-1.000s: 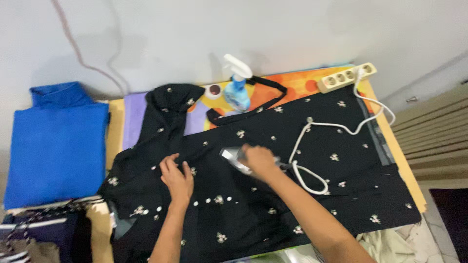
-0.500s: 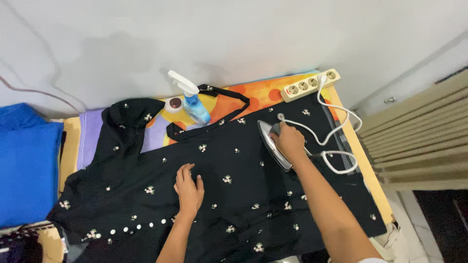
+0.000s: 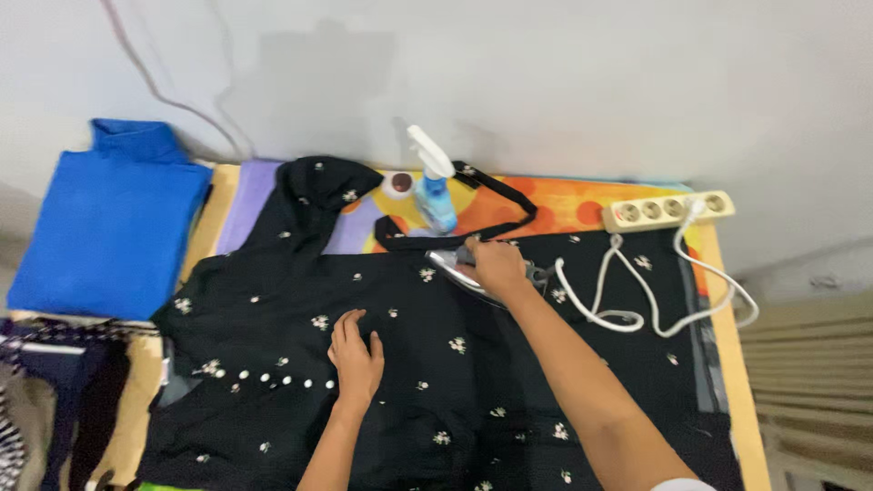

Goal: The person irons a black floral dress on a table, smoothing the fabric and using a spray bottle to moisten it. They repeatedly adjust the dress, fold sections, and iron different areas including the sleeves and body.

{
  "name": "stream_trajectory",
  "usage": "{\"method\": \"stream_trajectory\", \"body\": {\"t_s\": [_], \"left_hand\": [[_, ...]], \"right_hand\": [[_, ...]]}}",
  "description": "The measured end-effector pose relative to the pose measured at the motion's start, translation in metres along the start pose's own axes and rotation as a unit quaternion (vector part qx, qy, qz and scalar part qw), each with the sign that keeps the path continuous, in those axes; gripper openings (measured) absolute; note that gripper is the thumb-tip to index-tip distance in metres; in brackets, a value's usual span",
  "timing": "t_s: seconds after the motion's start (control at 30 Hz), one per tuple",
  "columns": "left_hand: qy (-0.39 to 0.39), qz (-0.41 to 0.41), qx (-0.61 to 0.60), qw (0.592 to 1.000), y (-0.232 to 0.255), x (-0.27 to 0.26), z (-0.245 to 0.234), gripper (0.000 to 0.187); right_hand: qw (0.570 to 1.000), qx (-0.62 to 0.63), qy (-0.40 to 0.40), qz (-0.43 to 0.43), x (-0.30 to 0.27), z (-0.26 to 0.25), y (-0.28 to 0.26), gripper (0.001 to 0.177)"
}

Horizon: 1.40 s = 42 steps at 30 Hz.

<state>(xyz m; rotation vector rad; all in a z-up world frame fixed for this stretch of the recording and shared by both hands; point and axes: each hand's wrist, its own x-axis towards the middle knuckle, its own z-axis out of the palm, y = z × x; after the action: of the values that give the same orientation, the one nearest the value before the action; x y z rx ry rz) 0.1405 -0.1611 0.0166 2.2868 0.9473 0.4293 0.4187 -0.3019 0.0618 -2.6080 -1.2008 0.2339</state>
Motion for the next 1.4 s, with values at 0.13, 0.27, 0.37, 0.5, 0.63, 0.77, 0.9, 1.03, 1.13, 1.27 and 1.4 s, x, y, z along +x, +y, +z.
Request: {"method": "stream_trajectory", "body": {"t_s": [0.13,0.27,0.37,0.5,0.63,0.77,0.9,1.03,1.13,1.27,1.4], "left_hand": [[0.022,-0.030,0.014,0.999,-0.015,-0.003,-0.019,0.047],[0.041,-0.040,0.014,0.998,-0.027,-0.004,-0.031,0.047],[0.050,-0.039,0.014,0.998,-0.033,-0.003,-0.037,0.047],[0.059,-0.049,0.005,0.997,-0.034,-0.001,-0.041,0.047],[0.067,-0.034,0.006,0.997,-0.033,0.003,-0.042,0.047],[0.038,-0.011,-0.004,0.999,-0.023,0.013,-0.034,0.048],[0.024,0.026,-0.030,0.999,-0.005,0.023,-0.013,0.047],[-0.010,0.043,-0.027,0.999,0.018,0.026,0.007,0.048],[-0.041,0.049,-0.020,0.998,0.034,0.023,0.017,0.047],[-0.050,0.053,-0.022,0.997,0.042,0.012,0.024,0.047],[-0.050,0.061,-0.019,0.997,0.042,0.005,0.027,0.047]], "right_hand": [[0.986,-0.035,-0.091,-0.138,0.021,0.006,-0.037,0.043],[0.996,0.016,-0.044,-0.071,0.037,0.025,-0.077,0.042],[0.991,0.015,-0.063,-0.114,0.047,0.032,-0.092,0.042],[0.997,0.037,-0.033,-0.063,0.060,0.044,-0.112,0.046],[0.989,0.036,-0.057,-0.128,0.071,0.049,-0.121,0.044],[0.992,0.049,-0.032,-0.108,0.059,0.053,-0.117,0.048],[0.999,0.029,-0.026,0.001,0.018,0.044,-0.072,0.045],[0.990,0.027,0.049,0.129,-0.026,0.004,0.018,0.037],[0.967,0.009,0.047,0.249,-0.063,-0.032,0.084,0.043],[0.931,0.012,0.100,0.351,-0.111,-0.062,0.162,0.042],[0.901,-0.024,0.099,0.421,-0.136,-0.073,0.218,0.052]]}}
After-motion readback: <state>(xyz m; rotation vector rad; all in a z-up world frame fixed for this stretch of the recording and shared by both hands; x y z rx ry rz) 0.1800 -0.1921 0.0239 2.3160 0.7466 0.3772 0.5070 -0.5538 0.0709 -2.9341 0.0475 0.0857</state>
